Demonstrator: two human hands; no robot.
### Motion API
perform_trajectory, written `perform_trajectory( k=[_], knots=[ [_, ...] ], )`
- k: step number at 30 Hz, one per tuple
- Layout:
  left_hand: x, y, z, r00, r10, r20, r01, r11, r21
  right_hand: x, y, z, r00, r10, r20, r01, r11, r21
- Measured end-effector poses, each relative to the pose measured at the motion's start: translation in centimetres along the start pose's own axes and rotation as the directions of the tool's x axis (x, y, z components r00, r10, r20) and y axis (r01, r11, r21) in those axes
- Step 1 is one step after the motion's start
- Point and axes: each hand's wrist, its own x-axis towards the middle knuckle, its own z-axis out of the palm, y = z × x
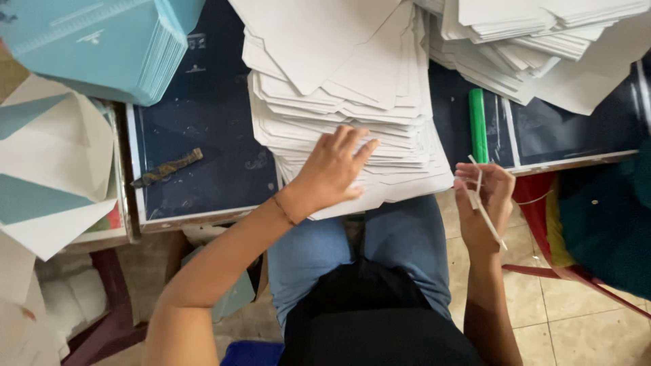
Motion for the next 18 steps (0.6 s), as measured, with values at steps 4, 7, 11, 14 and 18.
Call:
perform_trajectory(
  k=[4, 7, 11, 14, 18],
  knots=[
    [1.2, 2.8, 0.3, 0.98, 0.192, -0.053, -0.186, 0.978, 0.096, -0.4, 0.4, -0.3, 0.999, 0.016, 0.036, -0.017, 0.999, 0.03],
    [0.7, 4.1, 2.6, 0.951, 0.202, -0.233, -0.181, 0.977, 0.109, -0.3, 1.0, -0.8, 0.999, 0.013, 0.035, -0.014, 1.0, 0.027],
    [2.6, 4.4, 0.6, 0.917, 0.135, -0.375, -0.069, 0.98, 0.185, 0.4, 1.7, -1.1, 0.999, 0.042, 0.014, -0.043, 0.998, 0.042],
    [4.2, 3.7, 0.1, 0.823, 0.04, -0.567, 0.151, 0.946, 0.286, 2.5, 1.6, -0.6, 0.998, -0.068, 0.002, 0.068, 0.995, 0.067],
    [4.8, 2.3, -4.5, 0.846, -0.017, -0.533, 0.149, 0.967, 0.205, 7.3, 2.7, 1.5, 0.973, 0.091, 0.21, -0.188, 0.839, 0.51]
  ],
)
